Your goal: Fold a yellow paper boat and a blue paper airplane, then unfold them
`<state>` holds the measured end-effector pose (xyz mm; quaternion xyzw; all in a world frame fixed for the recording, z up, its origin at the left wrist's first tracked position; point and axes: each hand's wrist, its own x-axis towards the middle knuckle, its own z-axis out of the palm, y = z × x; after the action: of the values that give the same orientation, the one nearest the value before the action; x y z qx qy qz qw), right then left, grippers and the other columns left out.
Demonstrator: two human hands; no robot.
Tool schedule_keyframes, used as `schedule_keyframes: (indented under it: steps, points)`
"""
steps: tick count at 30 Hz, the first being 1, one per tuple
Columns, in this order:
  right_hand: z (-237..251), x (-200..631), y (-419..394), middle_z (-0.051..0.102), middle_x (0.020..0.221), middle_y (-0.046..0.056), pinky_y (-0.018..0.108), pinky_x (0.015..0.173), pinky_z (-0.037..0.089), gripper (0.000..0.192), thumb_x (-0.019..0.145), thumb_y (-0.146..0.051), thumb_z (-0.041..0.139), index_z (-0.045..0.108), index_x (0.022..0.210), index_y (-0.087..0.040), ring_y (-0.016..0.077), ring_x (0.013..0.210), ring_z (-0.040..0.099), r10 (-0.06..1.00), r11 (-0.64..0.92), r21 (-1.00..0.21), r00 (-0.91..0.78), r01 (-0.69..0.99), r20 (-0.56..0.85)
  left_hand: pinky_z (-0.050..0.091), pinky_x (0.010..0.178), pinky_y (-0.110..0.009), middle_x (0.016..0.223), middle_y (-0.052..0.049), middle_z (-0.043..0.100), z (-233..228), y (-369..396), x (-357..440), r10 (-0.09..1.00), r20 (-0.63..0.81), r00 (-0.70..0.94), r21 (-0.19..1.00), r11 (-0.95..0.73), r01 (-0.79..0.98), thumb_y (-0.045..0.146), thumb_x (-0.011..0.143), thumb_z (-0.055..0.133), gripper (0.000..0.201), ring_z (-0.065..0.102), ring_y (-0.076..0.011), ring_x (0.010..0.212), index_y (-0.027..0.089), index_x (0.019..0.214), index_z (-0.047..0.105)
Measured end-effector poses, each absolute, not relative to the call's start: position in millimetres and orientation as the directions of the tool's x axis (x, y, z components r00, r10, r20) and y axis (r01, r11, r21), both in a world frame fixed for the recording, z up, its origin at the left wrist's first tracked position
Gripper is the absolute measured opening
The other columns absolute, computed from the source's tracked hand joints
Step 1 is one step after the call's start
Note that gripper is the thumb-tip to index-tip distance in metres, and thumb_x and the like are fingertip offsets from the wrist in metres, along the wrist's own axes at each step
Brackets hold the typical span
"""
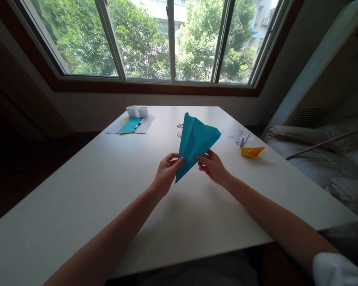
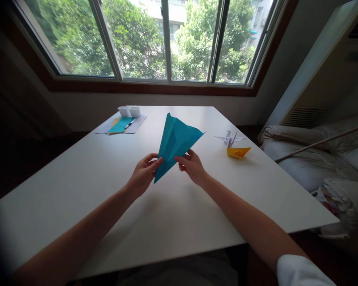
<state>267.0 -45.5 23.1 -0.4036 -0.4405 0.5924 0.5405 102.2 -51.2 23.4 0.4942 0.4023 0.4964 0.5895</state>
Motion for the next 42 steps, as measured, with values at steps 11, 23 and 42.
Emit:
schedule_keyframes:
  steps: [11, 23, 42]
  points:
    - [23.0, 268.5, -44.7, 0.062, 0.084, 0.001, 0.022, 0.049, 0.048, 0.03, 0.074, -0.041, 0.062, 0.052, 0.094, -0.022, 0.0113, 0.061, 0.06, 0.967, -0.256, -0.903, -0.106, -0.344, -0.233, 0.042, 0.056, -0.023, 0.072, -0.001, 0.066, 18.1, -53.8, 102.0, 0.931, 0.349, 0.107, 0.887, -0.365, 0.284, 0.043, 0.078, 0.056, 0.027, 0.061, -0.0156, 0.063, 0.02, 0.091, 0.051]
    - [22.3, 278.1, -40.5, 0.063, 0.084, 0.0, 0.026, 0.059, 0.052, 0.02, 0.07, -0.025, 0.064, 0.053, 0.086, -0.021, 0.014, 0.07, 0.063, 0.963, -0.261, -0.902, -0.156, -0.344, -0.219, 0.045, 0.054, -0.022, 0.071, 0.0, 0.066, 16.0, -50.2, 102.4, 0.956, 0.271, 0.114, 0.956, -0.255, -0.143, 0.042, 0.075, 0.061, 0.03, 0.059, -0.0128, 0.057, 0.021, 0.089, 0.044]
    - [18.4, 266.7, -46.1, 0.068, 0.071, 0.001, 0.021, 0.059, 0.053, 0.014, 0.067, -0.022, 0.071, 0.064, 0.078, -0.016, 0.0112, 0.063, 0.065, 0.965, -0.171, -0.892, -0.255, -0.418, -0.066, 0.044, 0.047, -0.018, 0.066, 0.001, 0.058, 16.6, -43.5, 106.1, 0.986, -0.148, 0.075, 0.907, 0.165, -0.388, 0.028, 0.07, 0.064, 0.027, 0.054, -0.0097, 0.053, 0.019, 0.093, 0.052]
